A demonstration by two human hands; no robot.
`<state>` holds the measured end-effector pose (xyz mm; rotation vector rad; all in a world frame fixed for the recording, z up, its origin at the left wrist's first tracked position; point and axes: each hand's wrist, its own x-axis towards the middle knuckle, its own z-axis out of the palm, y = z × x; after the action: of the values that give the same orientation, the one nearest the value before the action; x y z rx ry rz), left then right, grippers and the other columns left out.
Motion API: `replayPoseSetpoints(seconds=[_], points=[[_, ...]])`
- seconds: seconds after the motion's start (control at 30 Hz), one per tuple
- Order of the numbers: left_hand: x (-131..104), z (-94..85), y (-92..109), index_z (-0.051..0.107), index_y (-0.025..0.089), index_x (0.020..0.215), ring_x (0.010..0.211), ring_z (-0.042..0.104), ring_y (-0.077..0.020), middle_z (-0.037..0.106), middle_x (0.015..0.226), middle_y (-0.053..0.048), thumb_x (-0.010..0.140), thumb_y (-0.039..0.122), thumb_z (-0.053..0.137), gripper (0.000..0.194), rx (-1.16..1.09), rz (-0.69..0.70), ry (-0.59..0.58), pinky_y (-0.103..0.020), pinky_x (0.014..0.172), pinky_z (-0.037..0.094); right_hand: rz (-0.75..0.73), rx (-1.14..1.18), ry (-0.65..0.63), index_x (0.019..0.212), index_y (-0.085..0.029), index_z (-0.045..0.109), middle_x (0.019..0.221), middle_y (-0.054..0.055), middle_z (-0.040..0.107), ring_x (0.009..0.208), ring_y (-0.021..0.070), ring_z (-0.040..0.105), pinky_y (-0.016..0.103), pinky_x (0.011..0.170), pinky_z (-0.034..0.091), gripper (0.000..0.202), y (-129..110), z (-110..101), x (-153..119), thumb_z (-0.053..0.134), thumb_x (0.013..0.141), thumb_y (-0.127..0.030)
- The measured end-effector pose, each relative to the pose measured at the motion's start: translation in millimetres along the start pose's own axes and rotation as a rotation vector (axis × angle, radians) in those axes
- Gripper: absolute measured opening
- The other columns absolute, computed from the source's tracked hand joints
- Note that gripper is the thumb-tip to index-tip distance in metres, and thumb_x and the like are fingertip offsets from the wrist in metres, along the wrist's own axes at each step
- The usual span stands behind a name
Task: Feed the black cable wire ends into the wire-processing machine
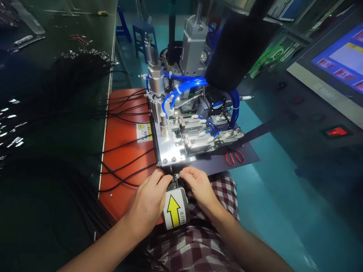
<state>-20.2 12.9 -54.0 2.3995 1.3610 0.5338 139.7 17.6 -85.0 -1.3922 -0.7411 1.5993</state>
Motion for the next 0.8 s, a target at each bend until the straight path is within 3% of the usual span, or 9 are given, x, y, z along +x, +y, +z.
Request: replayPoseSetpoints(seconds=[0.17,0.4,0.5,0.8], points=[[0,-3.4,1,0.061,0.011,0.099,0.076,0.052,-0.0212,0.056,0.082,-0.009,0.083,0.005,0.042,0.025,0.1,0.068,0.033,-0.034,0.066,0.05,0.101,0.079,-0.008,0.062,-0.016,0.052,0.052,-0.007,0.036,0.045,0.0069,0.025,0.021,0.041,0.018,0.024,6,-7,2,0.063,0.072,-0.035],[-5,-6.7,7,0.059,0.01,0.106,0.08,0.049,-0.0246,0.055,0.09,-0.012,0.082,0.006,0.045,0.028,0.272,0.103,-0.014,-0.038,0.066,0.048,-0.083,-0.141,-0.051,0.071,-0.018,0.054,0.056,-0.005,0.044,0.045,0.0088,0.032,0.023,0.042,0.024,0.03,2,-6,-5,0.057,0.08,-0.047],[-8,-4.2,7,0.056,0.006,0.112,0.08,0.05,-0.0237,0.055,0.09,-0.013,0.082,0.002,0.042,0.033,0.241,0.11,-0.052,-0.037,0.067,0.05,-0.116,-0.171,-0.022,0.068,-0.019,0.051,0.054,-0.006,0.042,0.045,0.0094,0.033,0.022,0.042,0.025,0.028,0,-2,-3,0.059,0.078,-0.044],[-6,-0.8,2,0.059,0.007,0.107,0.081,0.052,-0.0223,0.055,0.089,-0.011,0.086,0.006,0.039,0.028,0.094,0.088,0.018,-0.036,0.067,0.052,-0.157,-0.22,-0.064,0.072,-0.019,0.051,0.054,-0.007,0.037,0.046,0.0089,0.031,0.022,0.042,0.024,0.023,4,-6,2,0.055,0.083,-0.039]])
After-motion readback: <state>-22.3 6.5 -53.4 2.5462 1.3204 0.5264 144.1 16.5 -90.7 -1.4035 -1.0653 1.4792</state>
